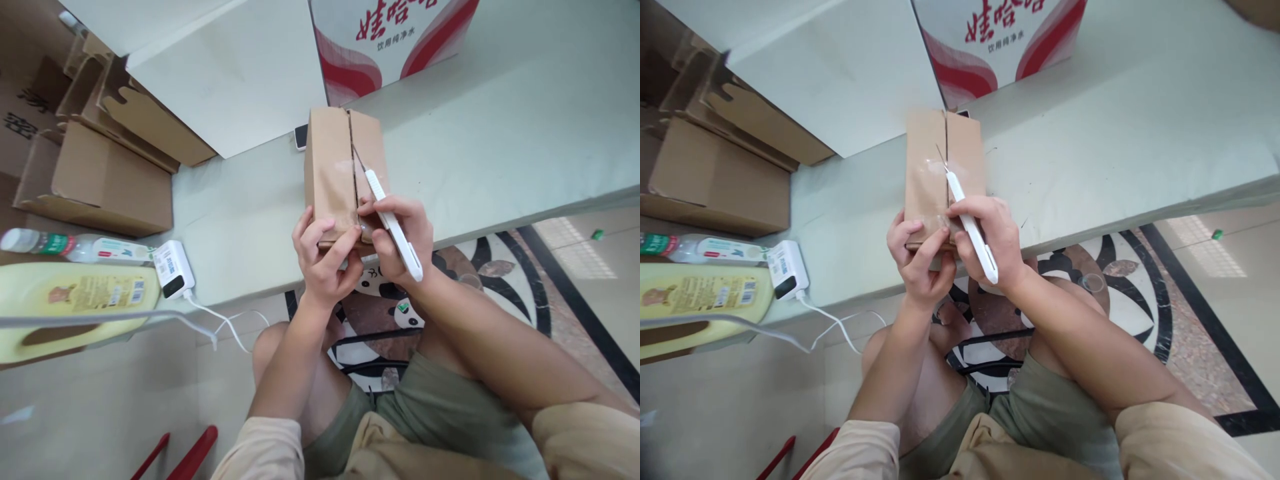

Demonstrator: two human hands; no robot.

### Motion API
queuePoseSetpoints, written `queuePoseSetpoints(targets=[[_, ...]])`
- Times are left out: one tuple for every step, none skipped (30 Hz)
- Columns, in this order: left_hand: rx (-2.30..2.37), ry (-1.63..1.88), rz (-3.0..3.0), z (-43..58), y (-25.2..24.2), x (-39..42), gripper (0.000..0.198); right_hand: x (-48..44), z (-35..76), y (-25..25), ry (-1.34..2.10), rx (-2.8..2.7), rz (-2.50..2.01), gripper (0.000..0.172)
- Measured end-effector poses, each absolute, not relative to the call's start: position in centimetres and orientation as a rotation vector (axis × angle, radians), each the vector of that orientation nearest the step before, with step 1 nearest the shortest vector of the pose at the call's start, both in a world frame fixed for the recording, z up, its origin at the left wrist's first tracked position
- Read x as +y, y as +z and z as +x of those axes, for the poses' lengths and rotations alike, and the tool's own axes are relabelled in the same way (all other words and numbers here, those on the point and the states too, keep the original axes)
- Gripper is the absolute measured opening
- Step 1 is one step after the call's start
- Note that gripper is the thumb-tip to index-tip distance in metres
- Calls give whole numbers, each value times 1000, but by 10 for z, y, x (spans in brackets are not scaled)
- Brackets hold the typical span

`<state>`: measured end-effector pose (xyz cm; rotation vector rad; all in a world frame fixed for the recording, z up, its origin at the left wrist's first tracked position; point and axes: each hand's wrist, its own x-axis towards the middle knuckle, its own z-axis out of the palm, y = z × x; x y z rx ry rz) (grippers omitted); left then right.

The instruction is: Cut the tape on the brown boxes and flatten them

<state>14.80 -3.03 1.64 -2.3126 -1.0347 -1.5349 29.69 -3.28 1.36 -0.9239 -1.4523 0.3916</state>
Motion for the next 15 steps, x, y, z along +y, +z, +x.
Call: queuePoseSetpoints(targets=[[-1032,-1540,-2307,149,16,-31,42,-32,296,14,370,-1445,-918,22],[-1038,-1543,-2302,149,16,-32,43,-32,295,15,344,-1433,-906,21],[-1049,-1540,-2299,149,16,-33,44,-31,294,16,321,-1420,-896,21],[-1060,-1530,-2302,149,16,-34,45,-30,294,17,313,-1418,-898,22],[-1070,-1515,-2312,149,16,-34,46,-30,293,18,311,-1417,-900,23],[-1073,-1502,-2324,148,16,-35,47,-29,293,18,314,-1420,-904,23],[-1069,-1494,-2333,148,16,-36,47,-29,293,18,322,-1425,-904,24],[-1061,-1488,-2340,147,16,-36,47,-29,293,19,330,-1432,-899,25],[-1056,-1486,-2344,146,16,-37,46,-28,293,19,336,-1440,-888,27],[-1061,-1482,-2347,145,17,-38,44,-28,293,19,341,-1446,-875,28],[-1077,-1478,-2349,144,16,-39,43,-28,293,20,344,-1450,-863,30],[-1100,-1477,-2350,143,16,-40,42,-28,293,20,351,-1455,-856,32],[-1124,-1483,-2346,143,15,-40,41,-28,292,19,365,-1460,-853,34],[-1144,-1500,-2335,142,14,-41,40,-28,292,19,387,-1459,-848,35],[-1159,-1525,-2317,142,13,-41,39,-28,291,18,416,-1441,-837,36]])
